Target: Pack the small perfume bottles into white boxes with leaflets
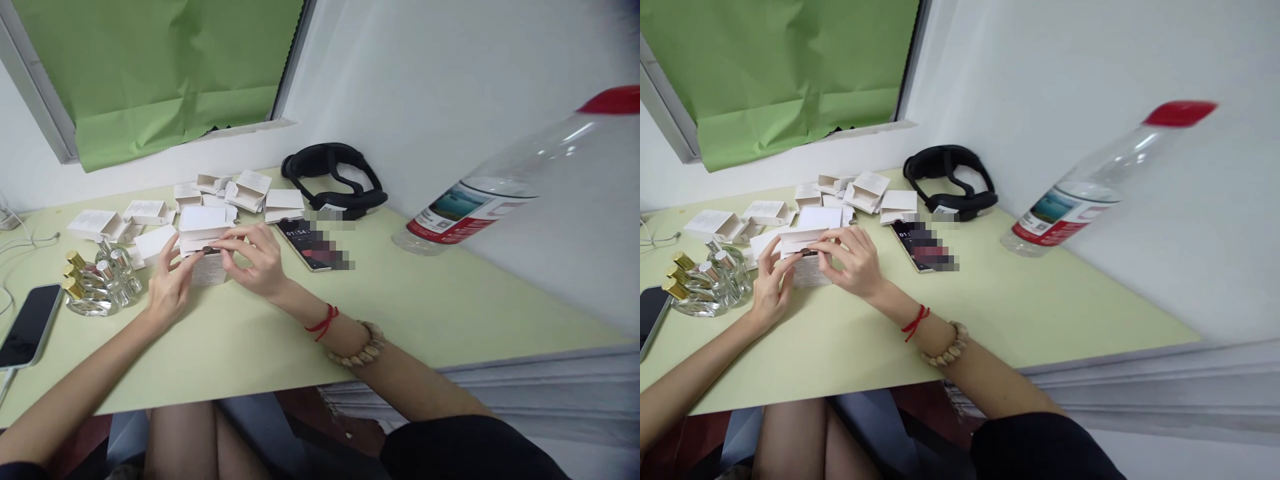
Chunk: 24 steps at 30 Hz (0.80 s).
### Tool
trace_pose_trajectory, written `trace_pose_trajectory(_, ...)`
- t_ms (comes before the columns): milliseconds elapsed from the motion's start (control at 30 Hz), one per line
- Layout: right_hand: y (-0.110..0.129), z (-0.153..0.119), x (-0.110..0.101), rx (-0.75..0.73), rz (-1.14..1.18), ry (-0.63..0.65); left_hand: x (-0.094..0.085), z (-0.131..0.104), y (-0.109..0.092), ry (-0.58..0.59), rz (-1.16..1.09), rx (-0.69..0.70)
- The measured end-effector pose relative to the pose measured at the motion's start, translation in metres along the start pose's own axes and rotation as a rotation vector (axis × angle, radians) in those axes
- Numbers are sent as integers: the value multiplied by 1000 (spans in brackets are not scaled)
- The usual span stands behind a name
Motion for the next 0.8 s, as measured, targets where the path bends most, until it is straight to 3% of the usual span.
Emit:
trace_pose_trajectory(267,1,4,-2,-32,-11,-40,-1,-1,-5,32,-38,-164)
trace_pose_trajectory(500,1,3,-2,1,-1,-21,-1,2,-1,-86,-76,-23)
trace_pose_trajectory(667,1,1,-2,-23,4,-34,-2,3,-3,-73,-40,-71)
trace_pose_trajectory(800,-1,0,-1,47,-36,22,-3,1,-7,-10,-31,-121)
Point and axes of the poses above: each hand's wrist, its own z-axis towards the middle knuckle, its own x-axis out of the palm, y = z × x, the point moved 1 cm from there along z, towards the middle knuckle
